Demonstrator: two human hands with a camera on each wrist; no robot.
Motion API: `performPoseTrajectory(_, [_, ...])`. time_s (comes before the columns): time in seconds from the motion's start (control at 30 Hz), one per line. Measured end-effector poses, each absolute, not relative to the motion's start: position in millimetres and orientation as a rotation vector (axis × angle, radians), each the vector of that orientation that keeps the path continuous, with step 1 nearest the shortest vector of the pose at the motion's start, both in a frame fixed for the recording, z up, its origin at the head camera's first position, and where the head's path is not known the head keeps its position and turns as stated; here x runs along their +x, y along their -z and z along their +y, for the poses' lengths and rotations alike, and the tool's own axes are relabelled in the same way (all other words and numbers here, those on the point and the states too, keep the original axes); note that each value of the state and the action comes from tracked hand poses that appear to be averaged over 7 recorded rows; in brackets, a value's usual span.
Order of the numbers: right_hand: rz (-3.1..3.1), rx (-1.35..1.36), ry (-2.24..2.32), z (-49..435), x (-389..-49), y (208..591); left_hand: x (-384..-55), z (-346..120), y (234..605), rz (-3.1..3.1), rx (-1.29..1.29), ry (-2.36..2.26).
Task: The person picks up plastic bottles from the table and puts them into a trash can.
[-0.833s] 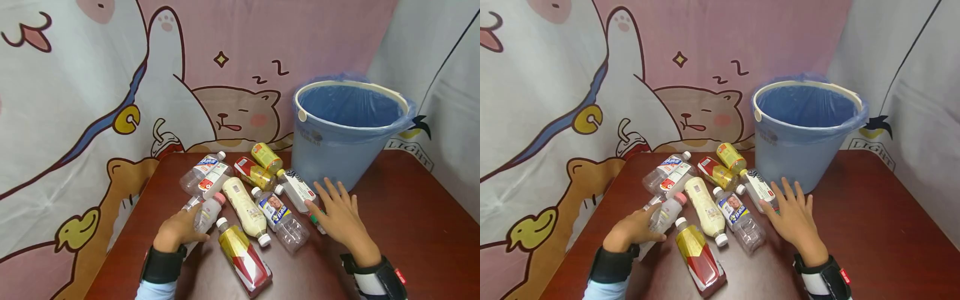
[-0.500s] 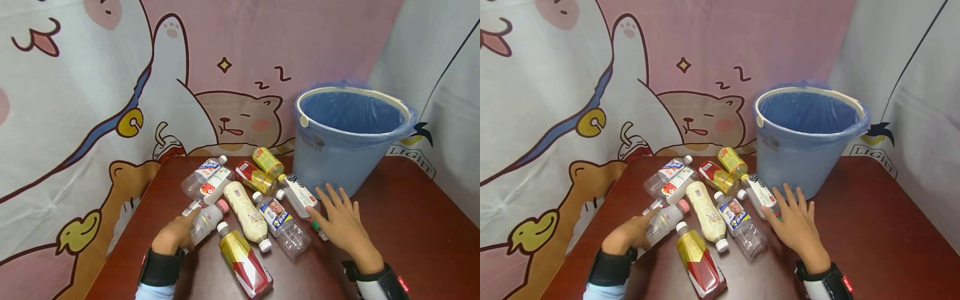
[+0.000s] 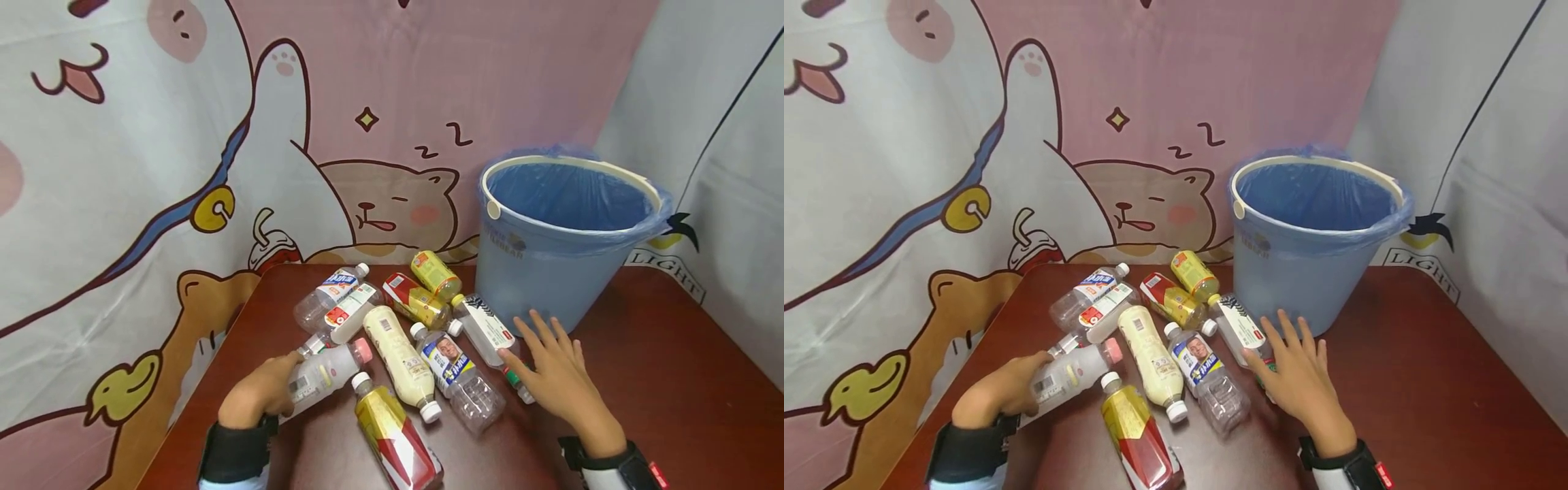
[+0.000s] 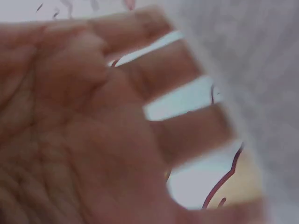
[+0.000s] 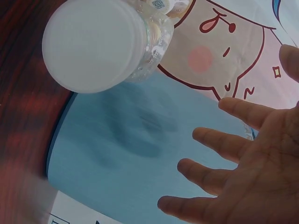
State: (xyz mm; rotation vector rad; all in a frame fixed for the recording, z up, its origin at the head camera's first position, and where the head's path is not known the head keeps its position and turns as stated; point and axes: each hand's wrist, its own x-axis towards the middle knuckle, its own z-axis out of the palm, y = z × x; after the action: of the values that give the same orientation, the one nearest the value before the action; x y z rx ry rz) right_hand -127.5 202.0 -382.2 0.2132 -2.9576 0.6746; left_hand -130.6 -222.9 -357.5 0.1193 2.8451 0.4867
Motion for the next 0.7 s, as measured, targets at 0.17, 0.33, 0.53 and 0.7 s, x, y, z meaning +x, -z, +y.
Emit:
performPoseTrajectory(0.17, [-2.910, 0.242, -0.723, 202.1, -125.7, 382.8, -124.3, -227.1, 345.6, 3.112, 0.425, -0.525])
performPoseTrajectory(0.33, [-2.744, 0.371, -0.914, 197.9, -123.4, 379.6, -123.5, -210.4, 340.4, 3.263, 0.891, -0.681])
performPoseTrajectory(0.53, [-2.531, 0.598, -1.392, 187.8, -117.9, 373.3, -124.7, -178.9, 340.9, 3.221, 1.280, -0.777])
performPoseTrajectory(0.7, [-2.443, 0.772, -1.716, 182.5, -114.0, 370.6, -122.7, -158.7, 344.1, 3.175, 1.476, -0.756])
